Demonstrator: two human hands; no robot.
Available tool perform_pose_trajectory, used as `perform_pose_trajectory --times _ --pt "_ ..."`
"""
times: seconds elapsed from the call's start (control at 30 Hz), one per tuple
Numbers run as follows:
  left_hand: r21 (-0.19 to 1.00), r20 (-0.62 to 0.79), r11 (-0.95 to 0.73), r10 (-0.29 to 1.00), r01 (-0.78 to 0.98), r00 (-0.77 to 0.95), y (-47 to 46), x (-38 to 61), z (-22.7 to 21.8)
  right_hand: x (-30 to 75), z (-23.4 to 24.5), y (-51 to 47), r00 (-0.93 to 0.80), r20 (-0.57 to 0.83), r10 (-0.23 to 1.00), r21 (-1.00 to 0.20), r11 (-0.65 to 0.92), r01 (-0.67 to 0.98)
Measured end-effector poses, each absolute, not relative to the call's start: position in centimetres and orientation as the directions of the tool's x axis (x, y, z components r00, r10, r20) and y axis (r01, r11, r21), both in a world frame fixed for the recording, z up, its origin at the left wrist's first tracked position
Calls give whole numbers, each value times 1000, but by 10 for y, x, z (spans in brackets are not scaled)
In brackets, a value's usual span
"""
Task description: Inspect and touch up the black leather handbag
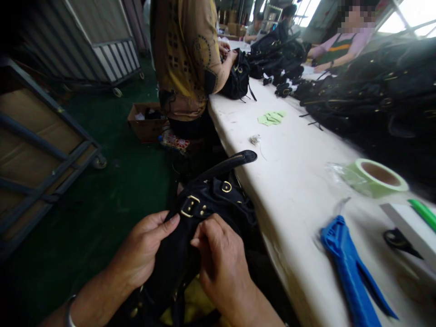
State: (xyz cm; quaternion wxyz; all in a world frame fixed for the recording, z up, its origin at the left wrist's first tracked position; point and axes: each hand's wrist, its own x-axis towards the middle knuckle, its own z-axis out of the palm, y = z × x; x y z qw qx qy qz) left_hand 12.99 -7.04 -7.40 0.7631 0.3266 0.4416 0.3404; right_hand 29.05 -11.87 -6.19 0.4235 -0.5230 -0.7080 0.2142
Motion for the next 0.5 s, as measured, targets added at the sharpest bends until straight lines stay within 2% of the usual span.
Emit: perform_pose_trajectory --times 0.23,0.37,0.5 --pt "790 -474 570 802 -228 364 -70 131 -73 302 -60 -119 -42 266 963 -876 260 407" --pt "803 -468 555 813 -219 345 -72 130 -73 300 -60 -119 -67 307 949 -836 303 458" --pt "889 -402 436 889 -136 221 -81 121 -68 290 -52 -116 -134 321 937 -784 343 518"
